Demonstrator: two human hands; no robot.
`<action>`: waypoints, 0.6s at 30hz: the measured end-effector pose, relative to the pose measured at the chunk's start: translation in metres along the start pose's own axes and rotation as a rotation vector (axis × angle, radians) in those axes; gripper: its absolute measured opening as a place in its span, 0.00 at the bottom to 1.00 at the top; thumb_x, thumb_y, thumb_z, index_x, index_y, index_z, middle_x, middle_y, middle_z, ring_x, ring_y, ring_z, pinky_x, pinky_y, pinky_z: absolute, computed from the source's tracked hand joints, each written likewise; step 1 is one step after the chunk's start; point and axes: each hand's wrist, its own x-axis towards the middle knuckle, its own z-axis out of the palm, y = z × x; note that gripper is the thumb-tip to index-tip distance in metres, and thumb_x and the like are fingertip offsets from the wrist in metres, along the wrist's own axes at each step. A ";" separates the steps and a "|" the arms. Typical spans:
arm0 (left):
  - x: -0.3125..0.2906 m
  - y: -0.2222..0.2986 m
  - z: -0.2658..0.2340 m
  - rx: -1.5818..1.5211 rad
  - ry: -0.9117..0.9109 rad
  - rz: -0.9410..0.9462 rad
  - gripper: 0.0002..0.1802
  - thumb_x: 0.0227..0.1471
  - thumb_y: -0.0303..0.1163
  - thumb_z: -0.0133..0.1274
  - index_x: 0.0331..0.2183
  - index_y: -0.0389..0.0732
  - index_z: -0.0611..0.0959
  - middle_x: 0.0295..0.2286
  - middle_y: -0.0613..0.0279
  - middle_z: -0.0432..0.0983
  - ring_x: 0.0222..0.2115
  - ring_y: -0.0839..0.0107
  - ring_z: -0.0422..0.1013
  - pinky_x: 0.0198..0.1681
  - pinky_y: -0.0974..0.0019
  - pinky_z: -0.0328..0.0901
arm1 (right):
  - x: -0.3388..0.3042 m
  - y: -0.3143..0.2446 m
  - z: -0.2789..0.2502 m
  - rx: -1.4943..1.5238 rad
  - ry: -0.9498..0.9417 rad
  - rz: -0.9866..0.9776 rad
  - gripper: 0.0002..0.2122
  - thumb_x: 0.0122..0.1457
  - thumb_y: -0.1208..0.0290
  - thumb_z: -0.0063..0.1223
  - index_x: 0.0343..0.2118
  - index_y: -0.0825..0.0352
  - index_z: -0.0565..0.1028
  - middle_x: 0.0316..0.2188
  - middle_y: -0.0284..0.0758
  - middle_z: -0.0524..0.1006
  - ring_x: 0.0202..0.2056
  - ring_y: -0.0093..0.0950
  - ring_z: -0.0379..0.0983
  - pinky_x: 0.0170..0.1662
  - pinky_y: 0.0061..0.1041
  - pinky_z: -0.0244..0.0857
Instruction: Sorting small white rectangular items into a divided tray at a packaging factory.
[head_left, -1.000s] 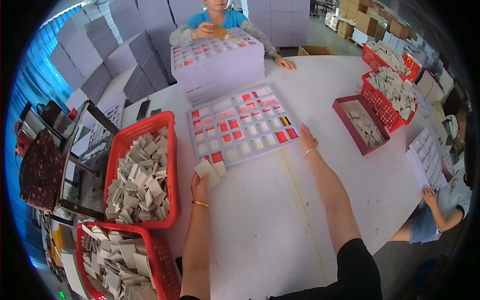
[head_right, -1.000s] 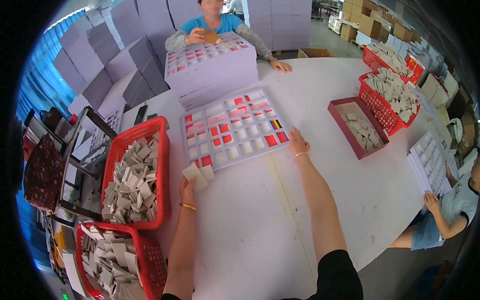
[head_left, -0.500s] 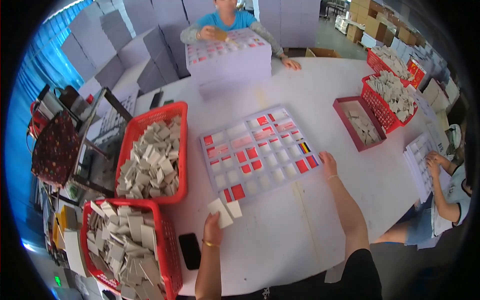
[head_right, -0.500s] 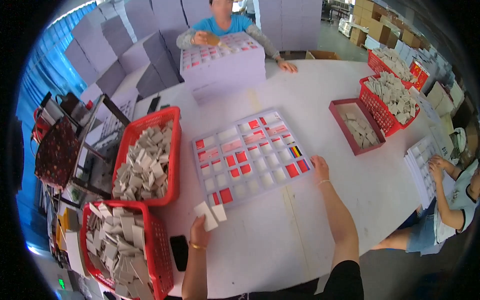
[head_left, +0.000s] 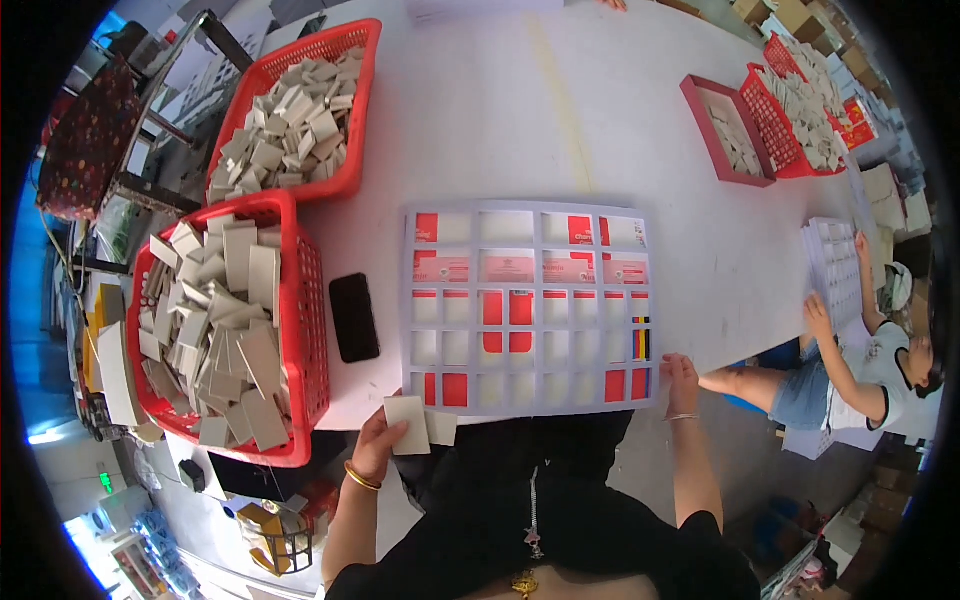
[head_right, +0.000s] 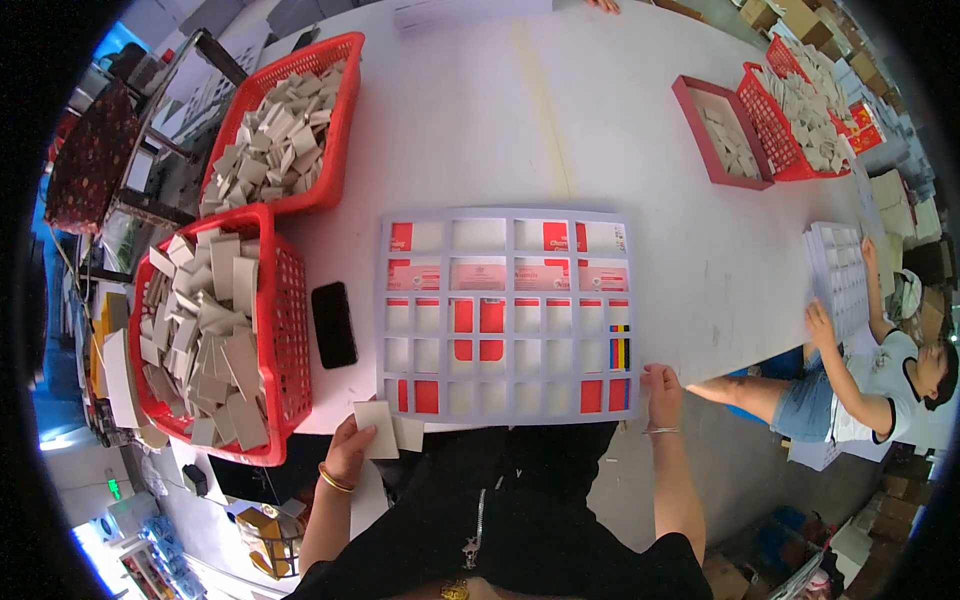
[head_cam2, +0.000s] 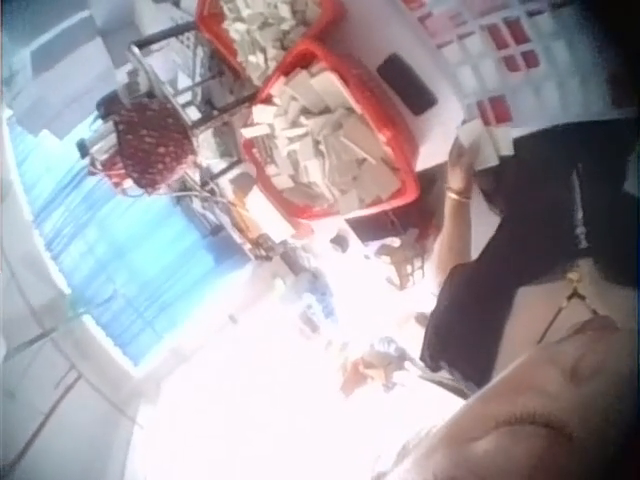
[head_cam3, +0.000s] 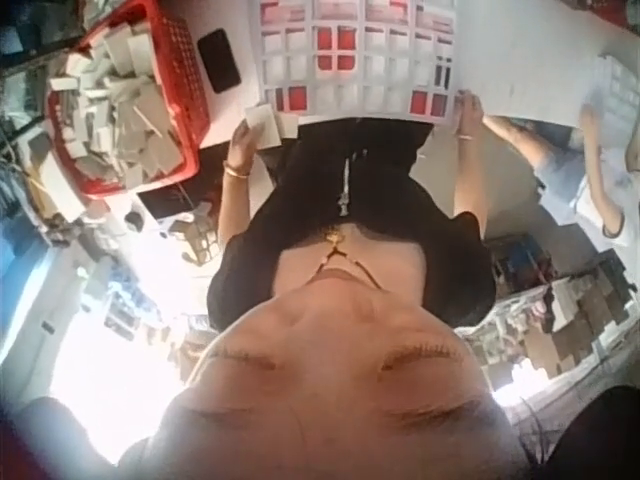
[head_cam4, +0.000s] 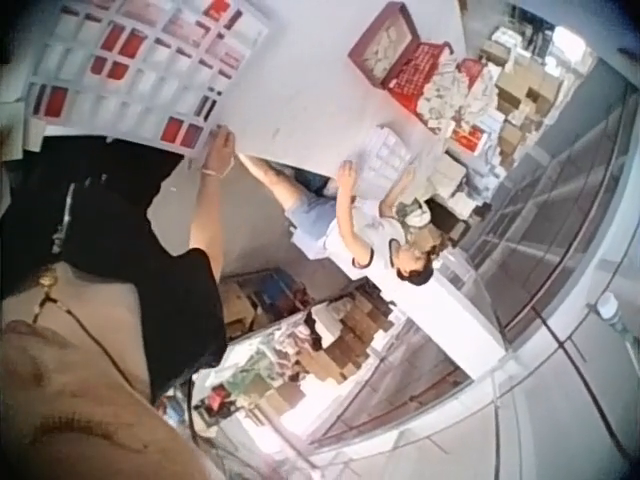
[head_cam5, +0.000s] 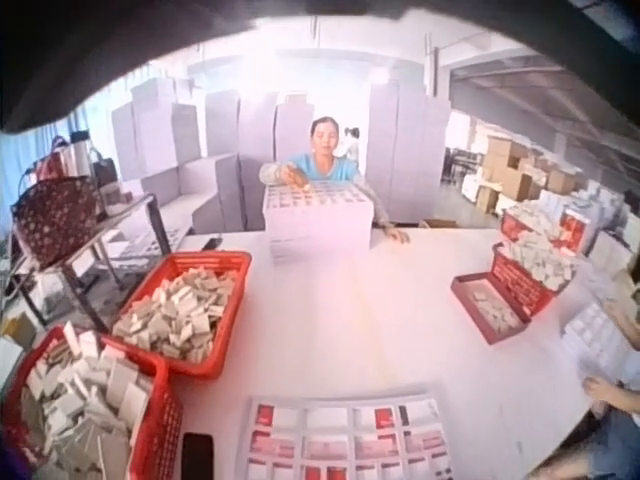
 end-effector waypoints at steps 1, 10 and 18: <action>-0.008 -0.004 -0.003 0.030 0.007 0.003 0.28 0.49 0.25 0.49 0.54 0.35 0.65 0.43 0.61 0.71 0.44 0.71 0.67 0.49 0.67 0.60 | -0.009 0.002 -0.001 -0.007 0.003 0.008 0.12 0.59 0.63 0.47 0.33 0.69 0.73 0.28 0.31 0.75 0.30 0.18 0.70 0.38 0.19 0.62; -0.020 -0.013 -0.006 0.184 0.149 0.266 0.15 0.51 0.25 0.50 0.43 0.35 0.73 0.36 0.65 0.73 0.37 0.76 0.69 0.42 0.71 0.63 | -0.009 -0.030 0.010 -0.401 0.109 -0.574 0.17 0.53 0.69 0.52 0.44 0.70 0.67 0.39 0.36 0.73 0.43 0.27 0.68 0.49 0.28 0.59; 0.029 0.004 0.089 0.300 -0.005 0.442 0.16 0.51 0.26 0.52 0.43 0.34 0.72 0.31 0.65 0.73 0.30 0.80 0.69 0.34 0.75 0.66 | -0.092 -0.156 0.144 -0.269 -0.910 -0.548 0.14 0.53 0.72 0.52 0.43 0.67 0.69 0.36 0.32 0.74 0.30 0.21 0.69 0.33 0.19 0.64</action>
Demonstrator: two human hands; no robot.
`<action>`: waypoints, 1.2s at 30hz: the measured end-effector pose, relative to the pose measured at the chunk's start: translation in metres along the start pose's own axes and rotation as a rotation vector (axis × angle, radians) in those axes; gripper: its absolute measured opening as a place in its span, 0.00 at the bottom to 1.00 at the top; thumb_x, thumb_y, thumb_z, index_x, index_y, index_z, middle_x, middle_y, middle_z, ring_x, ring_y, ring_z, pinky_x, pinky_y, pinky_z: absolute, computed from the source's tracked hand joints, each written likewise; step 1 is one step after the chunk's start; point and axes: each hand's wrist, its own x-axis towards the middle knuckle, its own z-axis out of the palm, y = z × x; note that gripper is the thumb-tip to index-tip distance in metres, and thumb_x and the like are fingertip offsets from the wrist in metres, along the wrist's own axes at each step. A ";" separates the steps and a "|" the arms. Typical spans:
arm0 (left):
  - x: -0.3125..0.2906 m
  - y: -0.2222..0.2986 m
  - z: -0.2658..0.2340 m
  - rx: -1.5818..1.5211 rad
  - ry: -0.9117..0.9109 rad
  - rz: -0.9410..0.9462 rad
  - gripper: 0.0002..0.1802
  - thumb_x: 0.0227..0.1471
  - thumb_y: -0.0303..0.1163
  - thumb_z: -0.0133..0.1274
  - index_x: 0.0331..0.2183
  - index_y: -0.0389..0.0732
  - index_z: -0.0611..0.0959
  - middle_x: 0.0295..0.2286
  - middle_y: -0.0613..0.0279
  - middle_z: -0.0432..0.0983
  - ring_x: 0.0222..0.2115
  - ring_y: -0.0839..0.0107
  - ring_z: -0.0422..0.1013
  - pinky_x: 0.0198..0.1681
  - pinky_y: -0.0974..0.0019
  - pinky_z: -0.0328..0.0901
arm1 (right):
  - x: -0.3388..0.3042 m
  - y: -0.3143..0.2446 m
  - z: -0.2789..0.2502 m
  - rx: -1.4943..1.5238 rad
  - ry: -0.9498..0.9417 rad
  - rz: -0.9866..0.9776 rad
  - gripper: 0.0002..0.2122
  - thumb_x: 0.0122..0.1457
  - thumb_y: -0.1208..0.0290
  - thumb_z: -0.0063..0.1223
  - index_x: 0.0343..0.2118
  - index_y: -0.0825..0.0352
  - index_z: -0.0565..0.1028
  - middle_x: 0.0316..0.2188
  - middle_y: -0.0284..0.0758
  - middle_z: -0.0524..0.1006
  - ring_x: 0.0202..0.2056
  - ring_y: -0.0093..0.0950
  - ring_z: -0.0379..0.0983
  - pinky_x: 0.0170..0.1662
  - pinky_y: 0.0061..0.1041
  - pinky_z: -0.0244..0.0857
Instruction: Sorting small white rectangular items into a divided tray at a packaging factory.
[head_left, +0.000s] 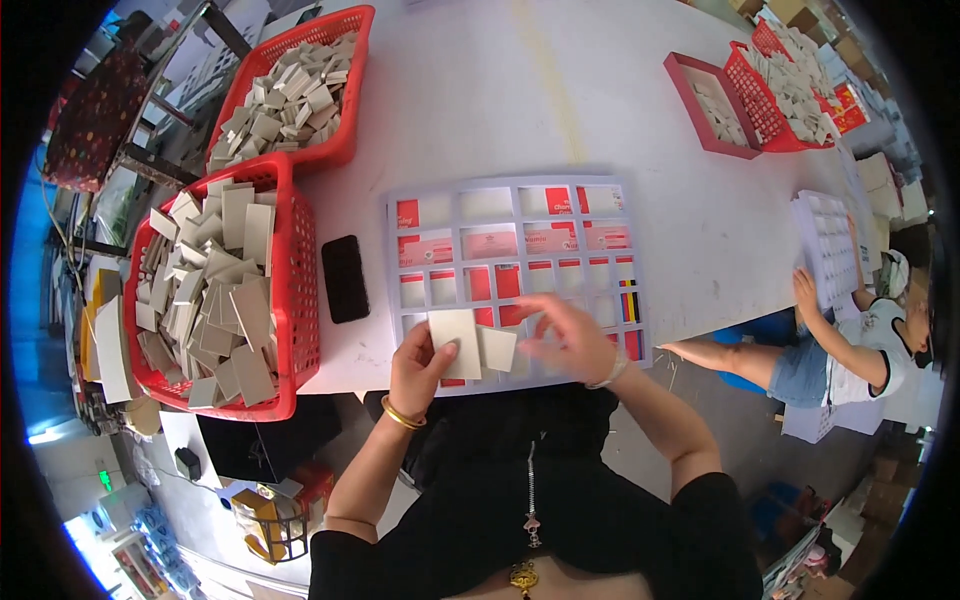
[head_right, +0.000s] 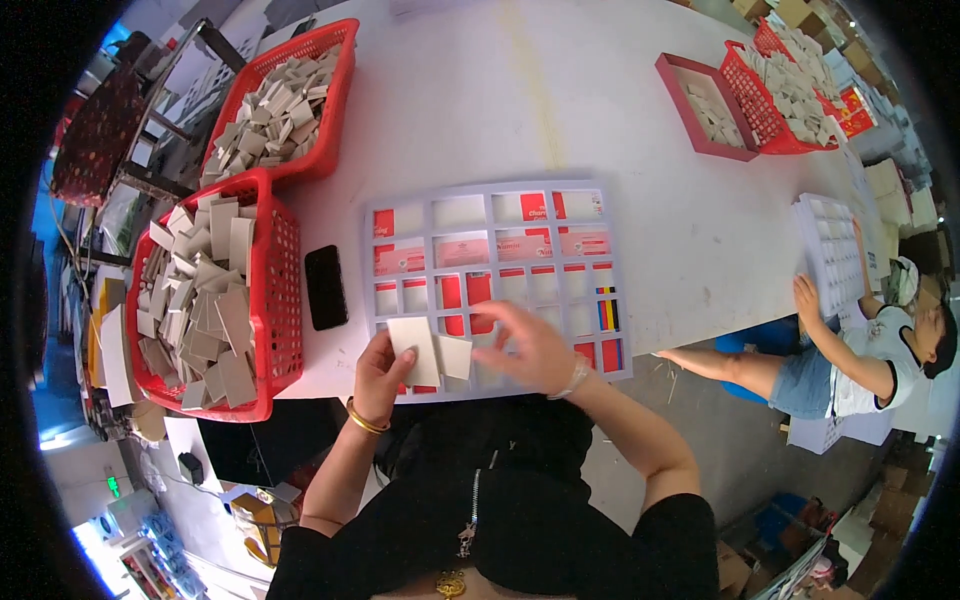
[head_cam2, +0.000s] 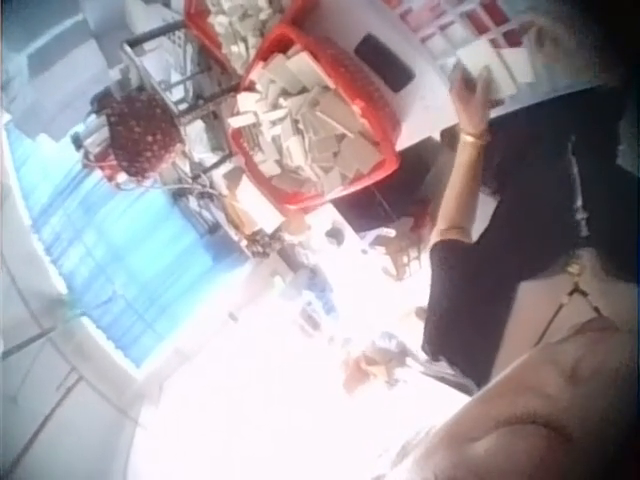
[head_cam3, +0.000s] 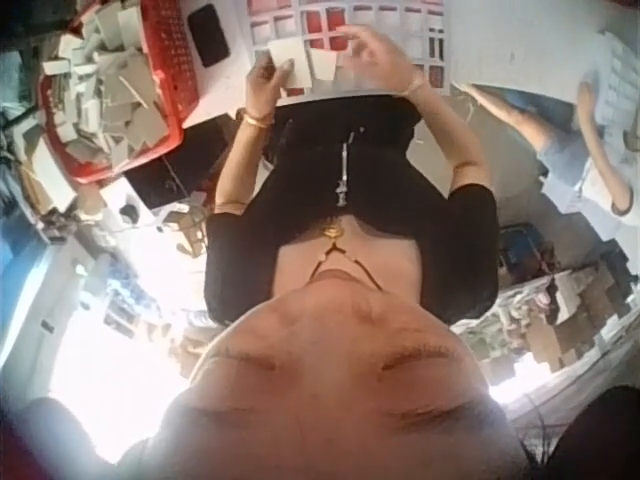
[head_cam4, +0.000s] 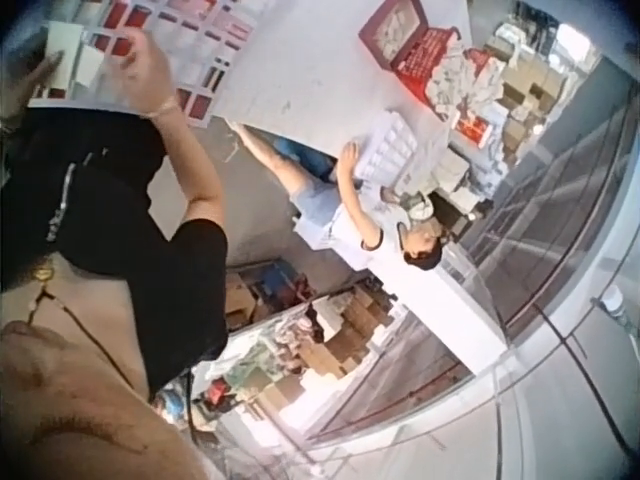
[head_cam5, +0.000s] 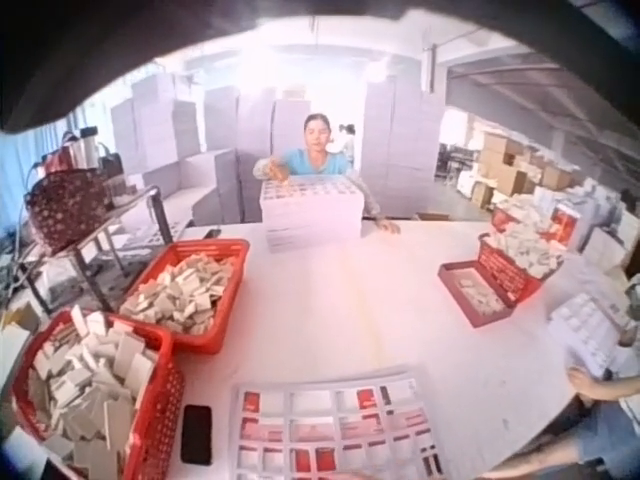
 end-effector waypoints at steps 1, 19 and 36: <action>0.003 0.002 0.008 -0.088 0.011 0.108 0.19 0.51 0.23 0.51 0.46 0.34 0.69 0.33 0.62 0.73 0.33 0.79 0.71 0.34 0.75 0.67 | 0.007 -0.009 0.010 0.045 -0.060 -0.001 0.15 0.52 0.73 0.53 0.43 0.67 0.69 0.35 0.33 0.74 0.29 0.21 0.70 0.31 0.20 0.64; 0.183 0.008 0.014 0.628 -0.193 0.310 0.07 0.46 0.25 0.52 0.33 0.40 0.78 0.28 0.58 0.76 0.30 0.65 0.72 0.34 0.67 0.66 | 0.024 0.044 -0.071 0.168 0.410 0.039 0.11 0.55 0.76 0.49 0.42 0.69 0.68 0.34 0.32 0.76 0.31 0.14 0.70 0.31 0.14 0.62; 0.175 0.021 0.006 0.577 -0.129 0.584 0.11 0.46 0.19 0.50 0.35 0.39 0.79 0.29 0.59 0.73 0.27 0.70 0.71 0.31 0.71 0.66 | 0.056 0.048 -0.079 0.289 0.459 0.051 0.12 0.56 0.77 0.48 0.44 0.70 0.67 0.37 0.34 0.74 0.35 0.16 0.70 0.34 0.15 0.65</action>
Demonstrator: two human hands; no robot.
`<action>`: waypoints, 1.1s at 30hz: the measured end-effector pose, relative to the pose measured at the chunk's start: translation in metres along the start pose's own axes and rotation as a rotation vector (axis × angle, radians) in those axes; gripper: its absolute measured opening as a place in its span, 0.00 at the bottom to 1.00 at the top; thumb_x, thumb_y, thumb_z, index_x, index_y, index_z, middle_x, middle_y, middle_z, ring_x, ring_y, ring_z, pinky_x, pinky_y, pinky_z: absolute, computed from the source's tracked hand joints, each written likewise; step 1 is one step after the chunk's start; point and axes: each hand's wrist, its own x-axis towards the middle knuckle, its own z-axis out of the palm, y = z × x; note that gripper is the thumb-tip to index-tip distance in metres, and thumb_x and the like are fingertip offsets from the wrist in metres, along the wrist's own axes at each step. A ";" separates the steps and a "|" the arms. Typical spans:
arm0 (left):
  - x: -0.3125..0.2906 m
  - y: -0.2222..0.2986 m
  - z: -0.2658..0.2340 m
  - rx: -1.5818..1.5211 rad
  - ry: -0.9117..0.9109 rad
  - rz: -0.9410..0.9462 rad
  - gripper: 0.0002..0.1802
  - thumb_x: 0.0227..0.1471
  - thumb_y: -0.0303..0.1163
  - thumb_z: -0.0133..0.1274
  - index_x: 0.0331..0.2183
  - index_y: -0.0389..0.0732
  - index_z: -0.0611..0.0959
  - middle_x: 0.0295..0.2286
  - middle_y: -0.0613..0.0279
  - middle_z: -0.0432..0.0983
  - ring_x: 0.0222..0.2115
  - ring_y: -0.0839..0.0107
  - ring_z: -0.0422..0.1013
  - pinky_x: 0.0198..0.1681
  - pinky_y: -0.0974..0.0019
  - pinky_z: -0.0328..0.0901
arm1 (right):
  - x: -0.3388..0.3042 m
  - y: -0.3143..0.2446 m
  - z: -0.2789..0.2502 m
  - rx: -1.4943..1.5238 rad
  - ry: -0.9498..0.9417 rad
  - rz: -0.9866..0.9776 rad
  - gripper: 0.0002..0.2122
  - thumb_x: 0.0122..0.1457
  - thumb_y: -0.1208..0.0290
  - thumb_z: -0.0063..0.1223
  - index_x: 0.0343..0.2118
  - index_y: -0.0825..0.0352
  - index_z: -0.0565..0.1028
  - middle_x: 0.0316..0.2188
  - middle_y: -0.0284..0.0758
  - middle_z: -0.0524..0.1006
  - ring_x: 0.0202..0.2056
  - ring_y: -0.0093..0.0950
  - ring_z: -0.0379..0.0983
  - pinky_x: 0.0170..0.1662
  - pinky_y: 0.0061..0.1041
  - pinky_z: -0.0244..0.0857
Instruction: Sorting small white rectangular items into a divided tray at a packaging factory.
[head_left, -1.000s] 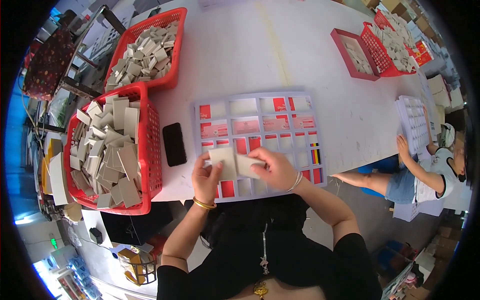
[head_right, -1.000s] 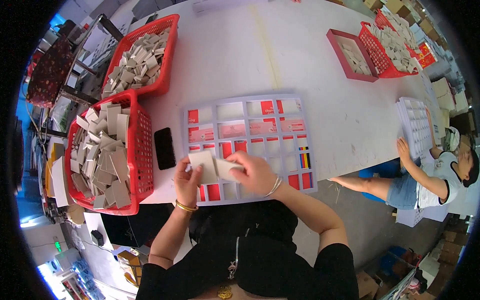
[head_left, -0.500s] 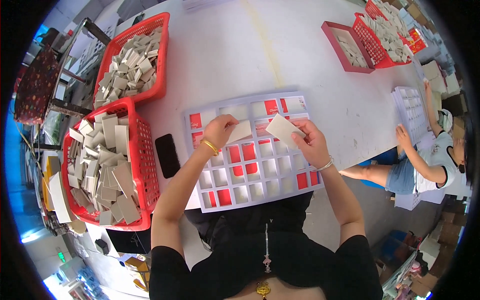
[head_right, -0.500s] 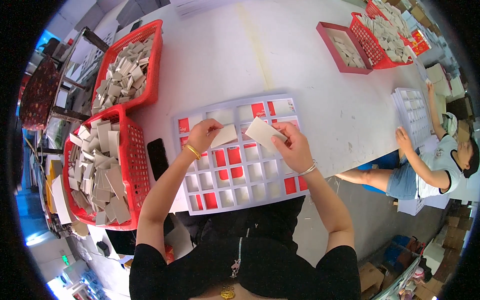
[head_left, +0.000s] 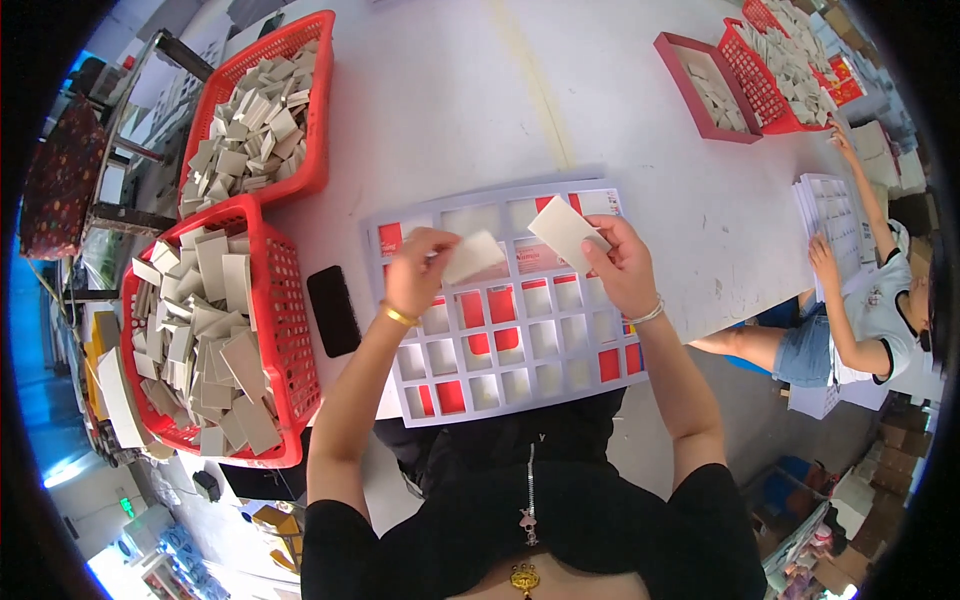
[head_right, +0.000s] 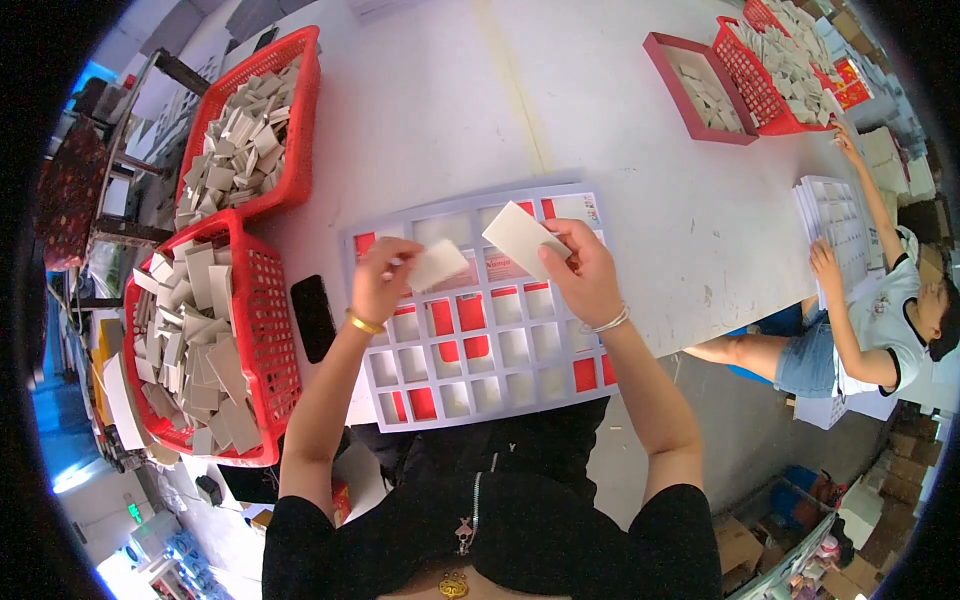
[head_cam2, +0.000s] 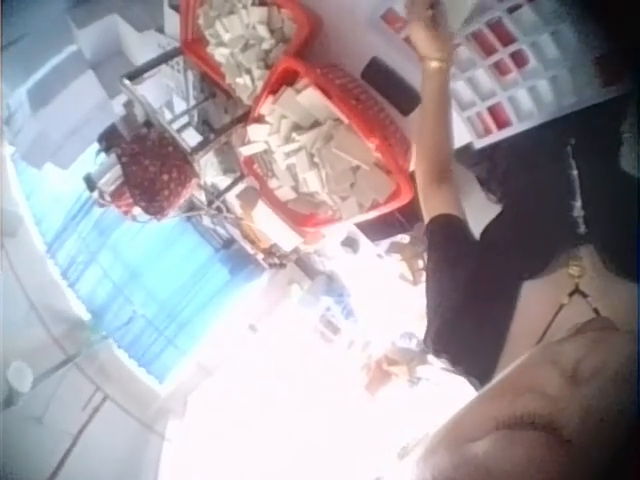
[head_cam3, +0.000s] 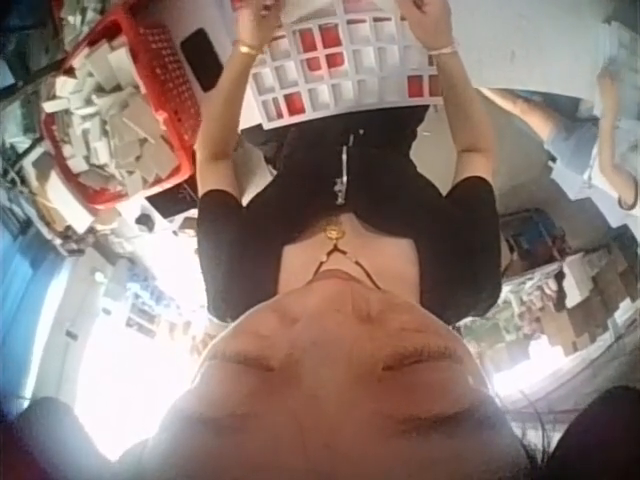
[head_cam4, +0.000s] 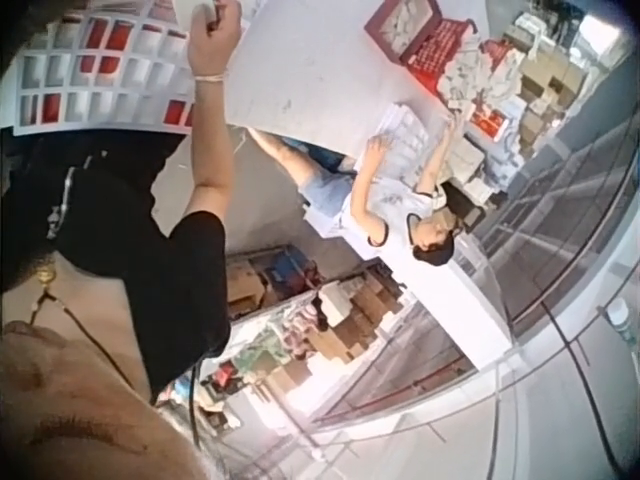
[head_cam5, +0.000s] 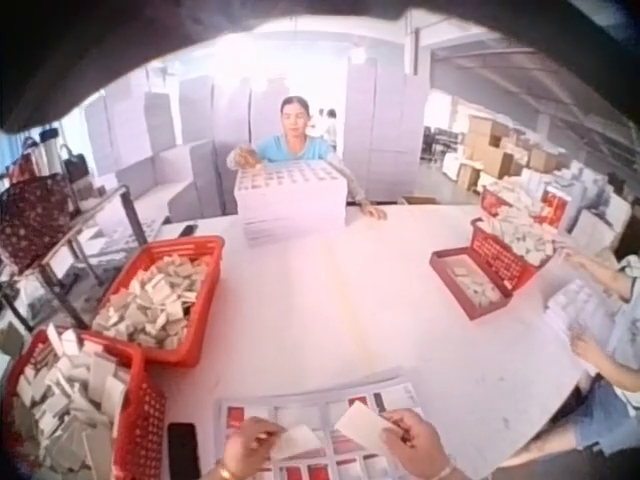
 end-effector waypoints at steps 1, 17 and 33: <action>-0.010 0.001 -0.007 -0.086 0.169 -0.120 0.12 0.47 0.19 0.50 0.37 0.38 0.79 0.29 0.62 0.72 0.27 0.74 0.69 0.30 0.73 0.65 | -0.001 0.003 0.000 0.023 0.039 -0.015 0.13 0.56 0.77 0.48 0.44 0.70 0.67 0.38 0.34 0.74 0.35 0.16 0.69 0.34 0.15 0.65; -0.268 0.028 -0.025 -0.712 0.735 -0.904 0.09 0.59 0.35 0.41 0.39 0.42 0.71 0.31 0.70 0.69 0.32 0.81 0.65 0.32 0.74 0.59 | -0.095 0.080 -0.101 0.119 0.707 0.416 0.10 0.54 0.74 0.50 0.38 0.66 0.66 0.33 0.33 0.74 0.30 0.24 0.75 0.22 0.15 0.61; -0.253 0.037 0.004 -0.442 0.521 -0.725 0.04 0.57 0.26 0.41 0.29 0.42 0.67 0.24 0.73 0.58 0.26 0.83 0.53 0.31 0.78 0.52 | -0.113 0.117 -0.093 -1.119 0.206 0.183 0.15 0.55 0.64 0.45 0.43 0.66 0.72 0.37 0.40 0.71 0.41 0.38 0.67 0.42 0.37 0.60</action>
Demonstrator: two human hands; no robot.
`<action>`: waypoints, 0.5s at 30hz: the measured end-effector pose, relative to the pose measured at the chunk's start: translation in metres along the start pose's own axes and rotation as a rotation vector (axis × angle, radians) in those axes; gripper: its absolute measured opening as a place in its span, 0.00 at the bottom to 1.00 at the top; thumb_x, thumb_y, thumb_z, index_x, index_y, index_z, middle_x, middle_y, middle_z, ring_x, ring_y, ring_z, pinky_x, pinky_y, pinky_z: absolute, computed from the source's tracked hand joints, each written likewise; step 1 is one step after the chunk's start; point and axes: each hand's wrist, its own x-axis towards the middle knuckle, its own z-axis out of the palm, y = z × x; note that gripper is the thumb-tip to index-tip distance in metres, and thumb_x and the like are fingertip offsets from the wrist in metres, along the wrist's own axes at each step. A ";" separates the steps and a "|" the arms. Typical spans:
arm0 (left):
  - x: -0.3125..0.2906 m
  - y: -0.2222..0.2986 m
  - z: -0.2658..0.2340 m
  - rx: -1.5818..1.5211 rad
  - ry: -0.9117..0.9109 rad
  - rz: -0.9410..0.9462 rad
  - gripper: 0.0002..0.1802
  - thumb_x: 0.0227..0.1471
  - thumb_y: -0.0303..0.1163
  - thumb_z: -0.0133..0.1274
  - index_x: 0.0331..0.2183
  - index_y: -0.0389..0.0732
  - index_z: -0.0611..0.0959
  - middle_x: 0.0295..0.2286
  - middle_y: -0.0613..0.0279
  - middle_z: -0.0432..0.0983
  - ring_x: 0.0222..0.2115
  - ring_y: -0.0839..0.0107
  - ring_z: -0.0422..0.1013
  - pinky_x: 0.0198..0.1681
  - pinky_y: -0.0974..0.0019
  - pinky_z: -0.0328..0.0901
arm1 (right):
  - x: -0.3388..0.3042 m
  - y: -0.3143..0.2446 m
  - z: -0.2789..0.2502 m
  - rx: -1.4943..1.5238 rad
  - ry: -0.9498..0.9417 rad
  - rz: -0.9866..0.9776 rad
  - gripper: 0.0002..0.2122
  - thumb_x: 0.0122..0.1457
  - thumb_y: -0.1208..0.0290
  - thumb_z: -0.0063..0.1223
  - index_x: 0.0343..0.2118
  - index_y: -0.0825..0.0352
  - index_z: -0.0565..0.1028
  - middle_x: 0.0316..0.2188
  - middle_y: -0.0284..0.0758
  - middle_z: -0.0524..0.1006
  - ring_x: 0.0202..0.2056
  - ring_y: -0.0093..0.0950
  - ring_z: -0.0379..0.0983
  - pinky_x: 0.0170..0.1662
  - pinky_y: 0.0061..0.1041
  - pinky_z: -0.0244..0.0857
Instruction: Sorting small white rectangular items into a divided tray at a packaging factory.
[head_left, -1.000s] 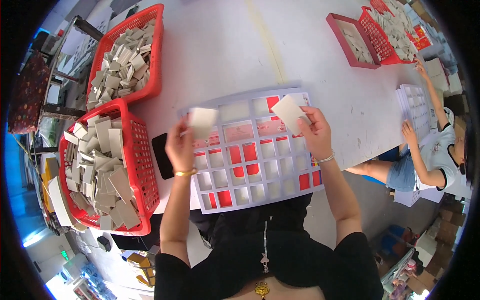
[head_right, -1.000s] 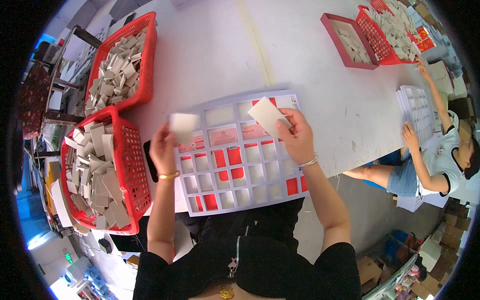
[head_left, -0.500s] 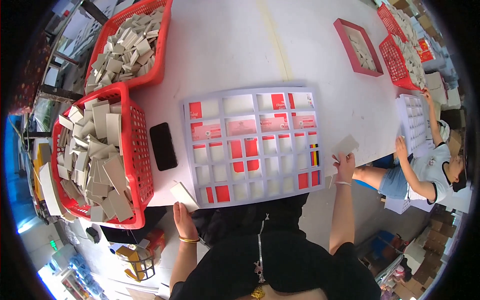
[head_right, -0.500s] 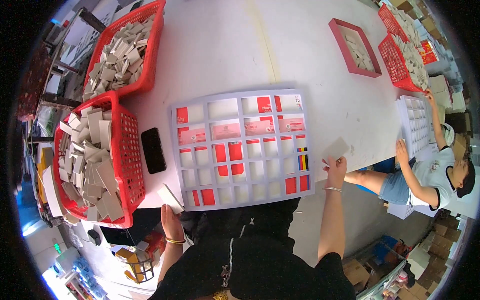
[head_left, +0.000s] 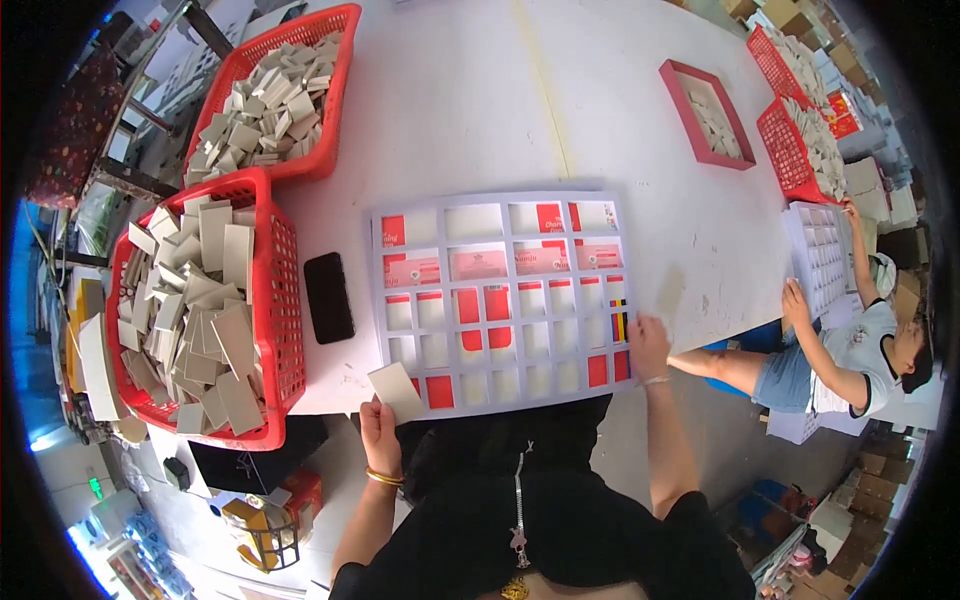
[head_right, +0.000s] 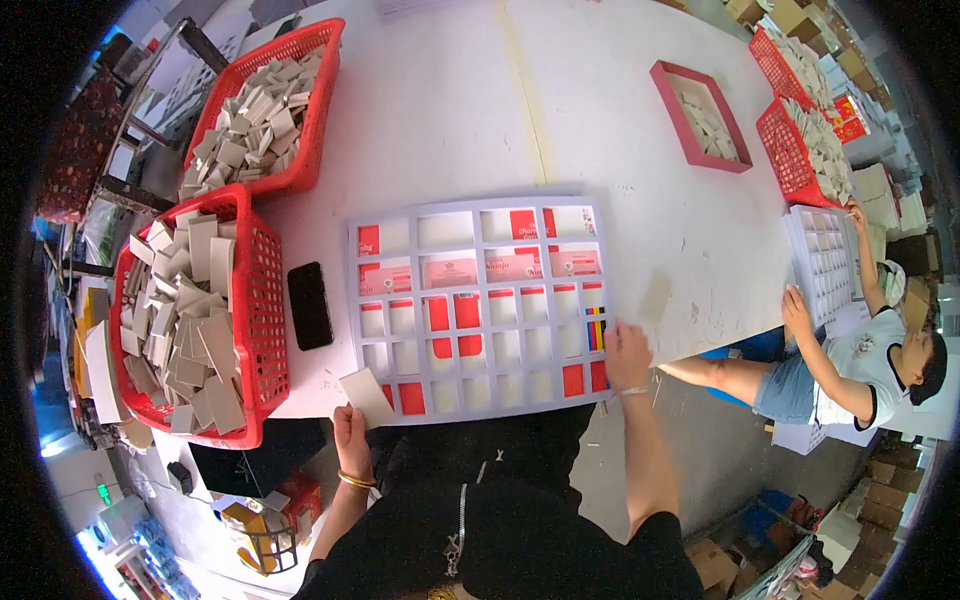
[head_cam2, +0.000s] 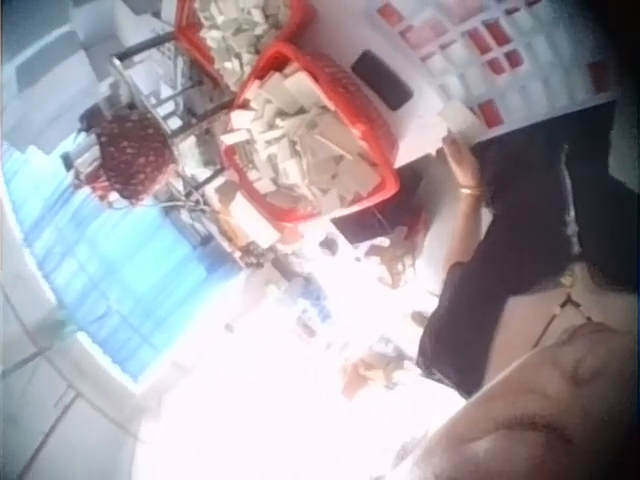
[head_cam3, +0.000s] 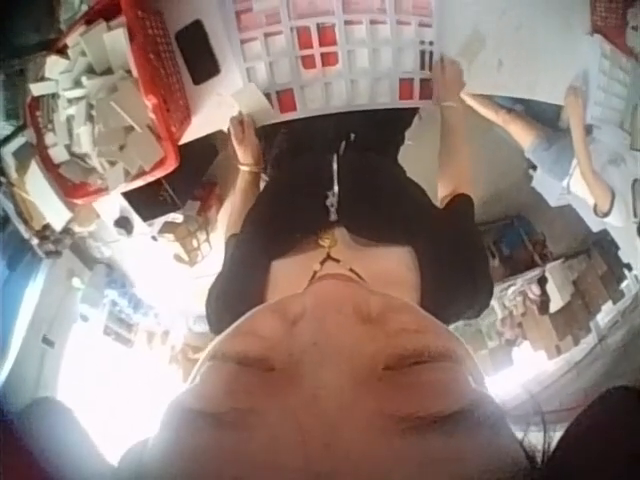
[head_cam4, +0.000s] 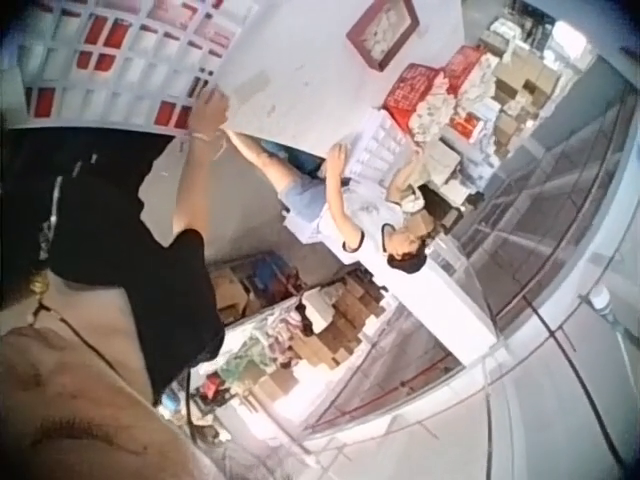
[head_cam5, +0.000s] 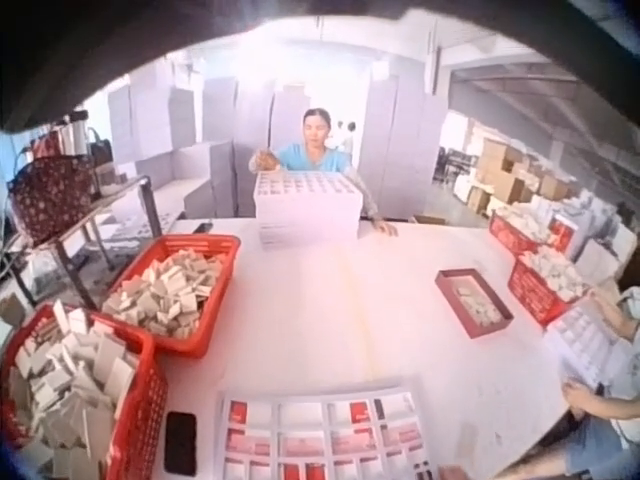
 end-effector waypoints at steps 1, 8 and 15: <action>-0.002 -0.001 0.000 0.009 0.002 0.024 0.04 0.57 0.26 0.41 0.29 0.41 0.67 0.24 0.73 0.58 0.26 0.83 0.53 0.31 0.78 0.52 | -0.006 -0.004 0.006 0.130 0.042 0.001 0.15 0.56 0.64 0.45 0.44 0.67 0.71 0.37 0.40 0.71 0.40 0.38 0.67 0.42 0.35 0.61; -0.013 0.028 0.006 -0.081 0.024 -0.016 0.05 0.57 0.27 0.40 0.28 0.41 0.66 0.24 0.73 0.58 0.26 0.82 0.52 0.31 0.77 0.50 | -0.004 -0.010 -0.016 1.100 0.049 0.290 0.13 0.60 0.69 0.44 0.44 0.72 0.69 0.37 0.33 0.73 0.39 0.21 0.68 0.44 0.22 0.63; 0.026 0.055 0.016 -0.492 -0.118 0.089 0.15 0.56 0.31 0.40 0.45 0.38 0.67 0.50 0.49 0.63 0.51 0.64 0.60 0.55 0.64 0.51 | 0.029 0.018 -0.057 1.581 0.037 0.328 0.14 0.60 0.67 0.45 0.47 0.68 0.68 0.42 0.34 0.73 0.43 0.24 0.69 0.49 0.26 0.63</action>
